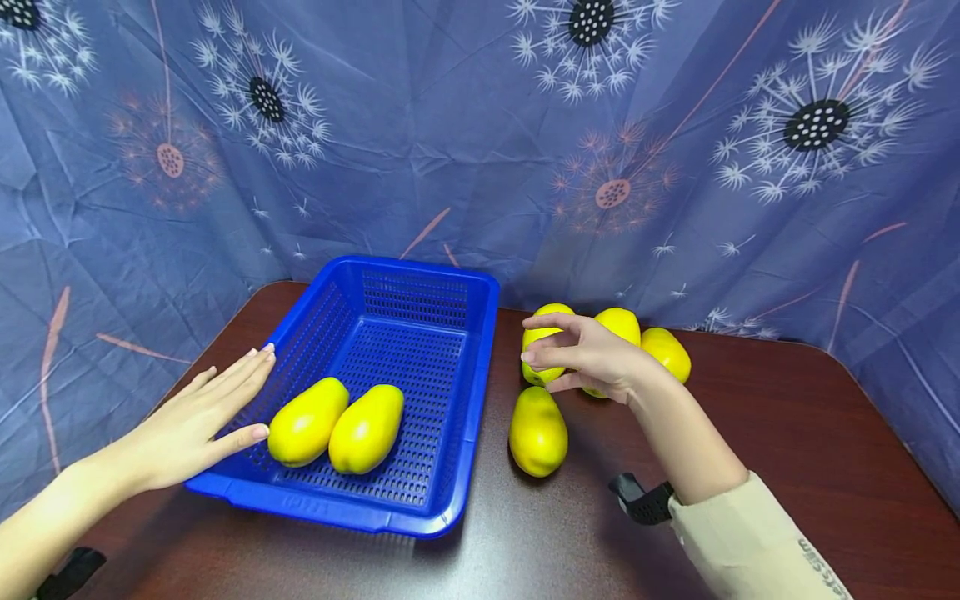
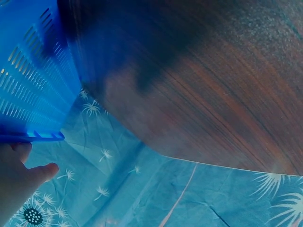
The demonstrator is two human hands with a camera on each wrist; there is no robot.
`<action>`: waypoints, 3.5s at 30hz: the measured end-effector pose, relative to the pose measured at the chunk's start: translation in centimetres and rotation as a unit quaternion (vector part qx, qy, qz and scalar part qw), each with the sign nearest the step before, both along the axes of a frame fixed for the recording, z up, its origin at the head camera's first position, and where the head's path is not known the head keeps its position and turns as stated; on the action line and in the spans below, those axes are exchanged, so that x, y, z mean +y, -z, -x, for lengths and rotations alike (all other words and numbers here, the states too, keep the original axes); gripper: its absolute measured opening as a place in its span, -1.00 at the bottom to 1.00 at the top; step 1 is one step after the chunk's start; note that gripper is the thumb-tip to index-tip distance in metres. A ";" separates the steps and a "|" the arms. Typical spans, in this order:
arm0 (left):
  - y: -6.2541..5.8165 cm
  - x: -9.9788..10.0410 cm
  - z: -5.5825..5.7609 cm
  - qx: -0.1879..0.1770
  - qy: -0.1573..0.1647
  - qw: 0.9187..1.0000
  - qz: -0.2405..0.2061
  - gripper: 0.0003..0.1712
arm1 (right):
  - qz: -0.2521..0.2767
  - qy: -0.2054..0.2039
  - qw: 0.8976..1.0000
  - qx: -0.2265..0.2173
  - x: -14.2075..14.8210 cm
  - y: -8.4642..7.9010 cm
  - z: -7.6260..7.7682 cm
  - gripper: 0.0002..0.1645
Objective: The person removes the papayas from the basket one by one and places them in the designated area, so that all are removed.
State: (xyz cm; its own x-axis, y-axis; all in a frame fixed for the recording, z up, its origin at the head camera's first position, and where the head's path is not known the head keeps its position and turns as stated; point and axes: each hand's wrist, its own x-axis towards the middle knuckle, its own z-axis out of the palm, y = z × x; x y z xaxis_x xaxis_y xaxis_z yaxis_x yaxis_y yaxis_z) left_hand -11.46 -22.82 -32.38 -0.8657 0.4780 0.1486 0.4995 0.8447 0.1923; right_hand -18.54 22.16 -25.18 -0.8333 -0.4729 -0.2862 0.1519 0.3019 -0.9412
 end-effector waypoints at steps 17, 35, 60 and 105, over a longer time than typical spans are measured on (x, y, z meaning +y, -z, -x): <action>-0.3 0.0 0.3 -0.015 -0.001 1.000 0.004 -0.11 | -0.013 -0.029 0.999 0.002 -7.4 -2.0 2.7 -0.37; -0.3 0.0 0.3 -0.010 -0.001 1.000 0.003 -0.11 | 0.025 -0.040 0.999 -0.014 -14.0 -1.4 3.8 -0.41; -0.3 0.0 0.1 -0.014 -0.002 1.000 -0.005 -0.10 | -0.115 -0.026 0.991 -0.058 -18.1 4.3 4.2 -0.37; -0.2 -0.1 0.3 -0.017 -0.004 1.000 0.003 -0.10 | -0.206 -0.267 0.930 -0.144 -19.5 5.6 2.7 -0.36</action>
State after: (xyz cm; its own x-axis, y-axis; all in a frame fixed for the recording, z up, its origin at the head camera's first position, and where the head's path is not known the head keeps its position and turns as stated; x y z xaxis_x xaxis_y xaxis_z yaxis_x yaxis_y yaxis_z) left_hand -11.78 -22.90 -32.14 -0.8743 0.4713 0.1160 0.4854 0.8500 0.2046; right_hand -21.19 2.70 -30.75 -0.3715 -0.5976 -0.7105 0.1049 0.7334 -0.6717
